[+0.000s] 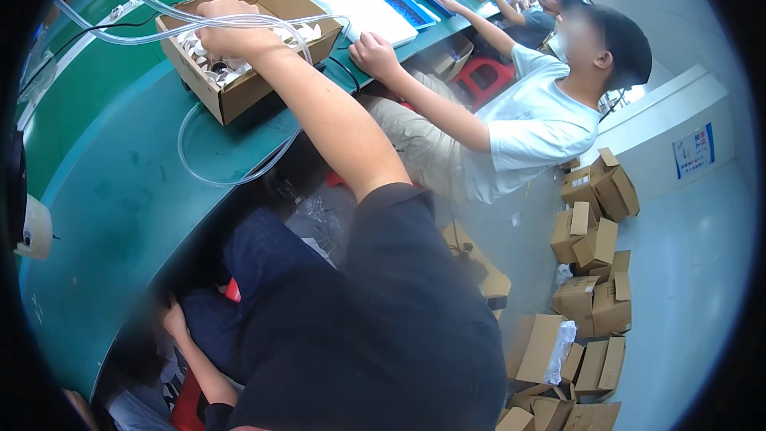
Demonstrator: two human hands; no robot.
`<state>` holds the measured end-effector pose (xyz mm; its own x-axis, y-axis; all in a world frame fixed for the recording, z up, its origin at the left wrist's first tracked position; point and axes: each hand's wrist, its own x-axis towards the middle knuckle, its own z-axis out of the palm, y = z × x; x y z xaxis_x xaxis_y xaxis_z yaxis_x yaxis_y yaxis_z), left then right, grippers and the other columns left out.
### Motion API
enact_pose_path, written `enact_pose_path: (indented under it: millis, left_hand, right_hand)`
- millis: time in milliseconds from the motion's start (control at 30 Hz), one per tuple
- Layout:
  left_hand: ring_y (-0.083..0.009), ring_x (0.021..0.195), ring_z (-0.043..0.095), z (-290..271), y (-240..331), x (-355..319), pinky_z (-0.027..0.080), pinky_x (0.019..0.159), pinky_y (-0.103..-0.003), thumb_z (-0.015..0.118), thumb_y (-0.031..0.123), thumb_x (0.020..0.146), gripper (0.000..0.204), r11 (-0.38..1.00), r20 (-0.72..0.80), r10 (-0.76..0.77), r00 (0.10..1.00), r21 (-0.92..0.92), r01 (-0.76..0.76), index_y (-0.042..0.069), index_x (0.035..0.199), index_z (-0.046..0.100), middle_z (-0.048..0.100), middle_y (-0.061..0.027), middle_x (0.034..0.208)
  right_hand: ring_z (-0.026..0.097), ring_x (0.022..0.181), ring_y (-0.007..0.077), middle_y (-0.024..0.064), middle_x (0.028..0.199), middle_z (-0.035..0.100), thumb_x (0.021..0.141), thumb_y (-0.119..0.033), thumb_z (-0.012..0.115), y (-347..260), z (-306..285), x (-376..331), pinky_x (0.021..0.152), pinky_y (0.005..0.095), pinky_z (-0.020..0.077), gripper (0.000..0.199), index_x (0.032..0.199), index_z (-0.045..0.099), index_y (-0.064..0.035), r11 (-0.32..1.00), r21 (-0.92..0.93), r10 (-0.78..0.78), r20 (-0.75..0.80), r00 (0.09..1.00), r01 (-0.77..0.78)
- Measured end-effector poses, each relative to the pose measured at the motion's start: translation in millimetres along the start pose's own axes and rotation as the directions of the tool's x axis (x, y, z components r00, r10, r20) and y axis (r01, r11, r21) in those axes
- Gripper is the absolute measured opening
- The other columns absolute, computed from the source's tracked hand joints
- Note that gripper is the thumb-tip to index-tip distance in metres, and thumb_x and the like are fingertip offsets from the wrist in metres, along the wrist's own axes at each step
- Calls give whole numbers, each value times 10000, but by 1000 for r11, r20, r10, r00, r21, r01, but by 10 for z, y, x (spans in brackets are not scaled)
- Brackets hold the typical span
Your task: The person assembles small fans by applying liquid from a suspended dispenser into cylindrical housings and fitting fan impellers into the housings by hand.
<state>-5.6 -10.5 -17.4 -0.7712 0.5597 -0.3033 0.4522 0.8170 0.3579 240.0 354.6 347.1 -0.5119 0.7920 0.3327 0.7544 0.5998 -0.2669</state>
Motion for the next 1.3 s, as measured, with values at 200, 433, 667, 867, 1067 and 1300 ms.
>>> enact_pose_path:
  millis: [200,433,667,867,1067,1300]
  left_hand:
    - [-446,1120,403,77,-98,68,356,917,-466,517,464,794,756,1000,-27,19,999,19,-19,148,1383,164,393,-320,1225]
    - [-441,1146,385,181,-283,71,349,926,-467,528,454,788,755,998,-57,-5,998,-63,1,163,1383,167,369,-279,1276]
    - [-444,1131,401,-40,-17,-65,354,923,-469,524,454,791,762,997,2,-65,998,-45,65,161,1388,152,361,-283,1283]
    - [-446,1106,426,-177,137,-31,360,917,-466,520,465,792,773,999,12,14,1000,-46,-13,166,1392,135,396,-290,1252]
    - [-442,1119,416,-77,40,71,357,920,-464,510,472,798,773,999,12,20,1000,-49,-19,171,1395,122,398,-286,1252]
    - [-410,1196,345,-156,104,21,326,952,-465,494,491,800,758,998,61,-53,997,-15,54,185,1395,137,312,-253,1334]
  right_hand:
    - [594,814,336,162,864,623,800,-197,542,21,5,28,757,403,464,173,917,599,-83,999,37,14,-58,998,-12]
    - [595,771,323,190,805,614,798,-173,553,45,83,106,711,379,462,149,861,593,-45,990,124,-31,-234,972,62]
    - [593,785,317,201,811,606,802,-262,561,89,24,134,723,376,454,237,896,600,-47,992,126,-5,-173,985,27]
    - [551,918,358,223,982,575,773,-458,537,148,89,116,835,424,409,476,1061,598,-83,960,-280,-79,-198,977,20]
    - [472,1030,390,234,1121,501,715,-574,517,185,57,129,908,446,361,627,1144,572,-120,951,-308,74,139,988,-28]
    - [474,1010,374,229,1110,508,712,-571,518,53,-10,89,898,417,374,597,1108,600,-131,922,-382,121,137,983,-60]
